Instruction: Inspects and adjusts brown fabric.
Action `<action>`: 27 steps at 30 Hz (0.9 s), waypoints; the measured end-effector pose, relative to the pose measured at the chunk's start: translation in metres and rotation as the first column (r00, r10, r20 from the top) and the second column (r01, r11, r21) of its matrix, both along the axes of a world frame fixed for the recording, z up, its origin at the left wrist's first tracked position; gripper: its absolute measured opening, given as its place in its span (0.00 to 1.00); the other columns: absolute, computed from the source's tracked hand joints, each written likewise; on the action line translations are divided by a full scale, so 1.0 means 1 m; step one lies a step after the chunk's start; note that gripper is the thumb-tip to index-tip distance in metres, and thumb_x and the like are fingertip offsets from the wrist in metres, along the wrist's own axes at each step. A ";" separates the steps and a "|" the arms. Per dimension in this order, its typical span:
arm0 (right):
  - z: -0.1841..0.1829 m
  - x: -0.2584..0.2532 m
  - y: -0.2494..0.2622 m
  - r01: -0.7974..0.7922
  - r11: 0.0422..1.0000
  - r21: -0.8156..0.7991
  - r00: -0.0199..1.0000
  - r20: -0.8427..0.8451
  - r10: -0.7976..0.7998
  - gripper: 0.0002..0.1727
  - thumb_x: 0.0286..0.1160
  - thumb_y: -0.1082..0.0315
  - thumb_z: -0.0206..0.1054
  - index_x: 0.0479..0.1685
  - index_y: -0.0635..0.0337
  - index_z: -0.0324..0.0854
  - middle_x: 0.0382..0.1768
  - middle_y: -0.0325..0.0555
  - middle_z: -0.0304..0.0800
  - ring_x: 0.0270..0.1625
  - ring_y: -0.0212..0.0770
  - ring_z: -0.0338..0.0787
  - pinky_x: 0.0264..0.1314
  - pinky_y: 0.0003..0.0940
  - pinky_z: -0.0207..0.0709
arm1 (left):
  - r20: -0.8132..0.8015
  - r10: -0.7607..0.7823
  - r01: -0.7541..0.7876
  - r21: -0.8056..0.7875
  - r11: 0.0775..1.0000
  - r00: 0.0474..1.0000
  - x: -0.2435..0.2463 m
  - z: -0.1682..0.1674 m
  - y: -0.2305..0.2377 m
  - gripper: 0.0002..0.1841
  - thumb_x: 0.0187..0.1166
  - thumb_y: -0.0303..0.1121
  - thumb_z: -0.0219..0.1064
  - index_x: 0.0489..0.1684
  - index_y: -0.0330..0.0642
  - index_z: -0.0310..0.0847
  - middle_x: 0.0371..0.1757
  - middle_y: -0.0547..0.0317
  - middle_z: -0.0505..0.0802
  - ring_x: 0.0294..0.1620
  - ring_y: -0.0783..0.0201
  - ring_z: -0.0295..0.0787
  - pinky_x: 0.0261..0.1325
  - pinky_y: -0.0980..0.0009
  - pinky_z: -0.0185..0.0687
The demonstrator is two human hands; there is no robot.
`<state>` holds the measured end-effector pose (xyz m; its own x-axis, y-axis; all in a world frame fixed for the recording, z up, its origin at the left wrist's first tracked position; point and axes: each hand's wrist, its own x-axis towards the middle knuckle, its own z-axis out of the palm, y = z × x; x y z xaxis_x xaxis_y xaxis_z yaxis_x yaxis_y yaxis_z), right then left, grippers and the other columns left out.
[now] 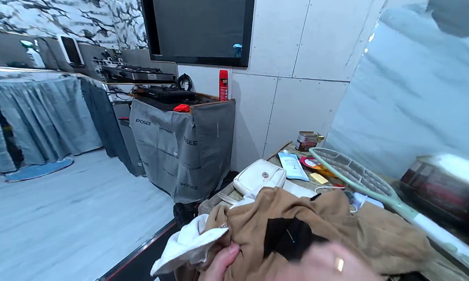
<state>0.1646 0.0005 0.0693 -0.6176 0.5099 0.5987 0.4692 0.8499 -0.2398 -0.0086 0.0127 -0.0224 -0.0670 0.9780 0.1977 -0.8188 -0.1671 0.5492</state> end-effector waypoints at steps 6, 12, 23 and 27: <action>0.044 -0.011 0.102 0.027 0.987 -0.161 0.962 0.272 0.018 0.15 0.79 0.59 0.67 0.58 0.44 0.93 0.67 0.41 0.85 0.71 0.47 0.80 0.68 0.55 0.74 | -0.044 -0.054 0.059 0.137 0.989 0.998 -0.003 0.003 0.002 0.07 0.75 0.33 0.69 0.38 0.50 0.96 0.39 0.64 0.98 0.46 0.74 0.96 0.57 0.74 0.90; 0.048 -0.022 0.114 -0.101 0.980 -0.170 0.977 0.170 0.130 0.11 0.79 0.59 0.67 0.34 0.49 0.93 0.51 0.29 0.92 0.61 0.32 0.83 0.63 0.41 0.72 | -0.090 -0.038 0.042 0.047 0.998 0.995 0.001 0.020 0.000 0.06 0.68 0.41 0.79 0.36 0.54 0.97 0.36 0.67 0.98 0.41 0.76 0.96 0.52 0.76 0.90; 0.050 -0.037 0.111 -0.150 0.970 -0.192 0.973 0.148 0.179 0.12 0.83 0.62 0.64 0.39 0.53 0.93 0.48 0.34 0.93 0.60 0.31 0.85 0.64 0.37 0.75 | -0.218 -0.113 0.118 0.012 0.993 0.969 -0.005 0.030 0.001 0.16 0.71 0.27 0.59 0.30 0.53 0.96 0.33 0.67 0.98 0.38 0.78 0.94 0.47 0.77 0.89; 0.043 -0.029 0.103 -0.060 0.965 -0.257 0.993 0.087 0.084 0.13 0.85 0.57 0.62 0.50 0.50 0.92 0.55 0.36 0.91 0.61 0.33 0.85 0.64 0.40 0.76 | -0.197 -0.181 0.224 0.222 0.949 0.964 -0.012 0.023 0.007 0.12 0.76 0.35 0.64 0.36 0.54 0.98 0.39 0.68 0.99 0.44 0.78 0.95 0.53 0.78 0.89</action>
